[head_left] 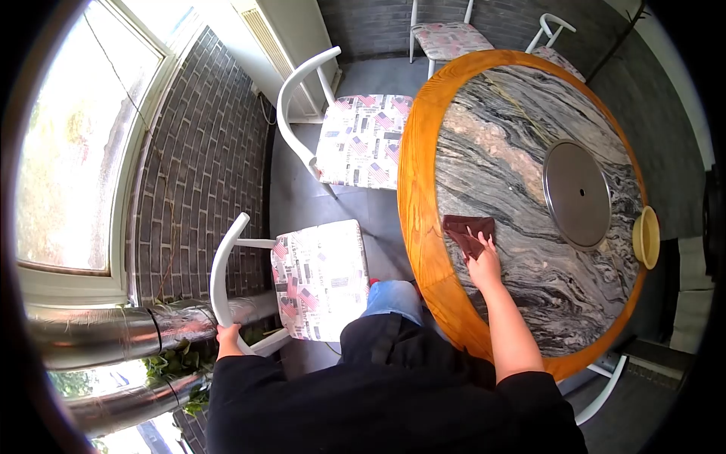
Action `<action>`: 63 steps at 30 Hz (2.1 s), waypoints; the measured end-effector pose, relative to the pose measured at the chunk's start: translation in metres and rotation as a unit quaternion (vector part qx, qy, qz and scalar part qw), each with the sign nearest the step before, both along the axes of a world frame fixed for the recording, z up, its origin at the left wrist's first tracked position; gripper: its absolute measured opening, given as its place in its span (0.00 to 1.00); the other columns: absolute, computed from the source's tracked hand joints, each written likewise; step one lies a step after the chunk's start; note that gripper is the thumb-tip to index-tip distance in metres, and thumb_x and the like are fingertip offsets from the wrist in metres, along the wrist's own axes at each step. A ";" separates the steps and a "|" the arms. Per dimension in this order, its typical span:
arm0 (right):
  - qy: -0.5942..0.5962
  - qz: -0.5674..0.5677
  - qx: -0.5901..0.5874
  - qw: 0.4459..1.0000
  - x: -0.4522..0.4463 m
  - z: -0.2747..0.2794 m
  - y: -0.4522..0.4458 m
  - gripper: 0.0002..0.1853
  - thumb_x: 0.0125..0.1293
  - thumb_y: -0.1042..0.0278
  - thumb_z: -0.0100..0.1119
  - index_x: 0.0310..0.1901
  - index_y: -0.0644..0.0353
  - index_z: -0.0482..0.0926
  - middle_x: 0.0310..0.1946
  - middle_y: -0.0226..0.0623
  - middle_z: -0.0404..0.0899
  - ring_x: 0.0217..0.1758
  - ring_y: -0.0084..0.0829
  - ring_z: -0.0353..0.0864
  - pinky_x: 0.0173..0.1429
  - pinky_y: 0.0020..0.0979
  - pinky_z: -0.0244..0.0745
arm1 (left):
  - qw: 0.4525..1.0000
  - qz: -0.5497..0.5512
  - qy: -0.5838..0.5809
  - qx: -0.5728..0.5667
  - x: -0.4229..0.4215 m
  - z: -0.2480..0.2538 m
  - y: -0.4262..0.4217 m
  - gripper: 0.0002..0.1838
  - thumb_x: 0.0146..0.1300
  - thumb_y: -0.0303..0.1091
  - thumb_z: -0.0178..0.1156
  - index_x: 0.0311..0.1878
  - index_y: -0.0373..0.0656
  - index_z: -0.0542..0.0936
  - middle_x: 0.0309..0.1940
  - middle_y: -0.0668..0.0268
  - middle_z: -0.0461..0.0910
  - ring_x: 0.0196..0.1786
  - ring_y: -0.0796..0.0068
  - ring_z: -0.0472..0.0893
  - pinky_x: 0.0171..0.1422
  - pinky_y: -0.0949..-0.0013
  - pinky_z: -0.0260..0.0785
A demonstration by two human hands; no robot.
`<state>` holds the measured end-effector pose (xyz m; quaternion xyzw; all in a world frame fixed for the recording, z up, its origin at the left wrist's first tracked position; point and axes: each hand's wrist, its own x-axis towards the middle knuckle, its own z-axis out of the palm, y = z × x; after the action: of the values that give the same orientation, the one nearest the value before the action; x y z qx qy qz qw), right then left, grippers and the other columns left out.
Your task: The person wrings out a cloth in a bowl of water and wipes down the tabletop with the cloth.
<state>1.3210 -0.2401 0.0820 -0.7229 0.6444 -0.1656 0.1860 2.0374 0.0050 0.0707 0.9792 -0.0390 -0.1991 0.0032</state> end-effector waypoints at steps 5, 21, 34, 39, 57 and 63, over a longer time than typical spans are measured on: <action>-0.010 -0.023 0.027 0.999 -0.001 0.011 0.002 0.24 0.64 0.66 0.59 0.63 0.46 0.78 0.65 0.46 0.75 0.73 0.51 0.67 0.79 0.46 0.57 | 0.999 -0.017 -0.017 -0.033 0.012 -0.006 0.032 0.44 0.45 0.49 0.74 0.67 0.45 0.71 0.61 0.48 0.76 0.64 0.49 0.77 0.68 0.53 0.70; -0.008 -0.013 0.022 1.000 0.001 0.011 -0.006 0.18 0.64 0.65 0.62 0.57 0.47 0.83 0.62 0.45 0.78 0.71 0.52 0.69 0.79 0.49 0.57 | 0.967 -0.188 -0.108 0.131 -0.032 0.019 0.054 0.39 0.52 0.41 0.77 0.59 0.44 0.61 0.47 0.50 0.84 0.50 0.47 0.84 0.52 0.50 0.78; -0.026 -0.026 -0.016 0.999 0.009 0.010 0.001 0.22 0.64 0.66 0.62 0.61 0.48 0.80 0.62 0.38 0.79 0.70 0.49 0.71 0.78 0.49 0.58 | 0.829 -0.513 0.087 0.207 0.006 -0.003 -0.020 0.24 0.62 0.48 0.66 0.51 0.38 0.76 0.47 0.51 0.85 0.48 0.51 0.86 0.50 0.55 0.79; -0.053 -0.061 -0.004 0.997 0.011 0.007 -0.003 0.23 0.65 0.64 0.61 0.62 0.47 0.79 0.58 0.40 0.81 0.68 0.48 0.72 0.78 0.48 0.58 | 0.949 -0.195 0.247 0.018 -0.055 0.005 -0.182 0.27 0.69 0.61 0.56 0.40 0.41 0.81 0.28 0.62 0.81 0.29 0.65 0.83 0.30 0.63 0.76; -0.396 -0.648 -0.045 0.649 0.076 0.015 -0.056 0.21 0.73 0.58 0.58 0.54 0.72 0.81 0.51 0.38 0.84 0.53 0.33 0.80 0.60 0.32 0.71 | 0.772 -0.152 0.581 -0.208 -0.014 -0.030 -0.764 0.36 0.64 0.59 0.62 0.71 0.53 0.68 0.59 0.60 0.75 0.60 0.60 0.76 0.65 0.43 0.67; -0.374 -0.711 -0.111 0.585 0.097 0.010 -0.091 0.28 0.71 0.52 0.60 0.63 0.67 0.77 0.61 0.39 0.78 0.61 0.35 0.77 0.65 0.34 0.69 | 0.772 -0.119 0.558 -0.278 -0.029 -0.050 -0.774 0.26 0.59 0.43 0.65 0.59 0.48 0.72 0.46 0.62 0.74 0.37 0.66 0.75 0.45 0.53 0.78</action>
<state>1.4182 -0.3314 0.0917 0.0761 0.8029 -0.5714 0.1518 2.0080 -0.7692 0.0205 0.6397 -0.2005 -0.6901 0.2727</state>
